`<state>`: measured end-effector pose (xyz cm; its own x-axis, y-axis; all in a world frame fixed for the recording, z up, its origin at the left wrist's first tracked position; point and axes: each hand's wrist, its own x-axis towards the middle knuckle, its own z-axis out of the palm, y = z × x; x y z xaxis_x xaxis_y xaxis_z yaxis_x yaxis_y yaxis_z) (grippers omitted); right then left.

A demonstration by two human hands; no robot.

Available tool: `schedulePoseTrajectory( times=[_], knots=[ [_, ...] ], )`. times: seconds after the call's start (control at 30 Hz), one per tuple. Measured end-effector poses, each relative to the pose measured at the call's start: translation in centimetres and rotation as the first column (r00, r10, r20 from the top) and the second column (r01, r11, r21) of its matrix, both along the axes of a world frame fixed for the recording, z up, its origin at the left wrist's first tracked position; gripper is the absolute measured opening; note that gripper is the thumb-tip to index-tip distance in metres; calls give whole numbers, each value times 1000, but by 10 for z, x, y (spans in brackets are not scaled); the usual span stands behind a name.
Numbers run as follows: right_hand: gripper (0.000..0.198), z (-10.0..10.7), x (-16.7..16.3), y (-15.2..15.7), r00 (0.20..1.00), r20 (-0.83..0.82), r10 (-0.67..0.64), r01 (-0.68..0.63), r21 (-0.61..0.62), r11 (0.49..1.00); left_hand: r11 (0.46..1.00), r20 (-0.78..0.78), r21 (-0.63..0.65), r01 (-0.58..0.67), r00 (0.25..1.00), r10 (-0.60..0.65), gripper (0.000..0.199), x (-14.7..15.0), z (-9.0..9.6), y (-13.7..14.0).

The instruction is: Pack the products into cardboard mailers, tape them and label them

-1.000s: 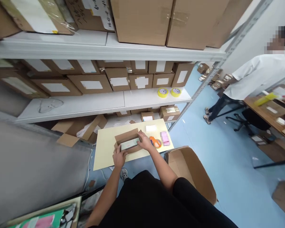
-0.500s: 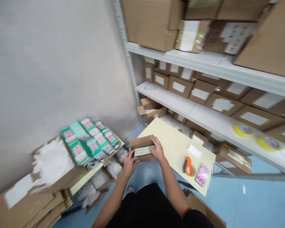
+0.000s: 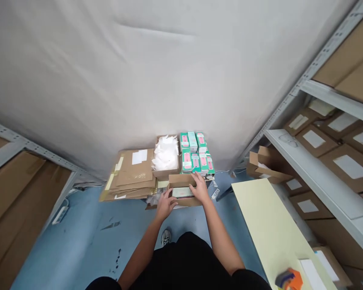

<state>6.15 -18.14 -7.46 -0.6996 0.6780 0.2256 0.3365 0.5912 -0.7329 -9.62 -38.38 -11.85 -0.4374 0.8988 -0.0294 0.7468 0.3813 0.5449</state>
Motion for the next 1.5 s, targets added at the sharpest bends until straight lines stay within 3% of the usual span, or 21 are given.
schedulePoseTrajectory(
  times=[0.13,0.27,0.5,0.6,0.67,0.87,1.17,1.37,1.5],
  knots=[
    [63,-10,-78,-11,999,47,20,-21,7,1000,997,32,-12,-79,996,80,17,-60,-5,-44],
    [64,-20,-152,3,992,127,-13,11,18,1000,996,48,5,-84,995,84,17,-103,-13,-64],
    [69,-24,-269,46,908,418,-19,16,11,1000,996,70,53,-65,996,61,17,-143,-16,-55],
    [71,-34,-299,53,849,528,-27,17,24,1000,995,100,78,-57,994,49,17,-150,-17,-50],
    [62,-41,-311,52,810,586,-36,12,44,999,996,113,74,-56,992,48,16,-152,-19,-48],
    [24,-45,-313,42,811,582,-65,22,80,997,997,116,74,-32,993,24,15,-158,-27,-49],
    [23,2,-289,36,918,379,-118,62,156,986,998,75,66,-14,997,9,17,-171,-18,-46],
    [25,30,-240,8,994,90,-60,44,169,985,1000,25,19,-16,1000,15,17,-170,-11,-45],
    [23,27,-191,-32,1000,-19,-18,21,177,984,999,9,2,-32,999,32,15,-162,-7,-48]
  ],
)
